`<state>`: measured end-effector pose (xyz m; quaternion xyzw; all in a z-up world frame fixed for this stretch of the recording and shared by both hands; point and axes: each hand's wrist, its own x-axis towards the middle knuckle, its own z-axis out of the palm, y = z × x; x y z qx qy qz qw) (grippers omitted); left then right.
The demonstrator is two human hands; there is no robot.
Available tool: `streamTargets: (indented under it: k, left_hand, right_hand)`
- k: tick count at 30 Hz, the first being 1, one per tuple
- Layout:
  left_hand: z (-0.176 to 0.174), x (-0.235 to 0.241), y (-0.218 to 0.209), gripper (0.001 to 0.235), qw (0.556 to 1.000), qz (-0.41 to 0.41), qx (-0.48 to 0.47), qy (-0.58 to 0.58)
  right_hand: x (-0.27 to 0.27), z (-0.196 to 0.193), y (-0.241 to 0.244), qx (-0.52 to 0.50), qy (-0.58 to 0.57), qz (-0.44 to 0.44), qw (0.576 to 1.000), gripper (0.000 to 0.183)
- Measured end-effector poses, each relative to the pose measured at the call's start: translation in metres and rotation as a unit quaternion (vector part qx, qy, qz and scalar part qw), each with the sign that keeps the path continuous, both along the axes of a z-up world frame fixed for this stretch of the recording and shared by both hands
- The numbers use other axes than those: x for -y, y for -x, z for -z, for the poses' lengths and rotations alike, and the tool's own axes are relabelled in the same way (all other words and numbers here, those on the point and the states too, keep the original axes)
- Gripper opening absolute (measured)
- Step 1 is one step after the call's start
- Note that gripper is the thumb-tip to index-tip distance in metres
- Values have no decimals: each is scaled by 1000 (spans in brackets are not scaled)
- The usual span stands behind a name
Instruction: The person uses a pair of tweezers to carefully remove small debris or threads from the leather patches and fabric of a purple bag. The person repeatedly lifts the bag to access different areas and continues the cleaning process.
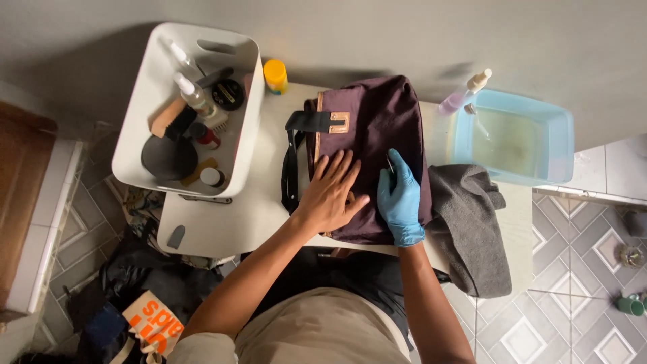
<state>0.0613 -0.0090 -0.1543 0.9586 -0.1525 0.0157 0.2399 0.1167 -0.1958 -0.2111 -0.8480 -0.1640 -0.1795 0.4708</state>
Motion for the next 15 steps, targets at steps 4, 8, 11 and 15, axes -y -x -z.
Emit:
streamTargets:
  k: [4, 8, 11, 15]
  left_hand:
    - [0, -13, -54, 87, 998, -1, 45, -51]
    - [-1, -28, -101, 79, 983, -80, 88, -138]
    - [-5, -39, -113, 74, 983, -121, 89, -109]
    - [-8, -45, -113, 73, 986, -135, 86, -39]
  right_hand:
    - [-5, -5, 5, 33, 13, 8, 999, 46]
    - [-6, -10, 7, 44, 42, 7, 998, 46]
    - [-6, -12, 7, 43, 59, 13, 997, 48]
    - [-5, 0, 4, 26, 92, 18, 995, 50]
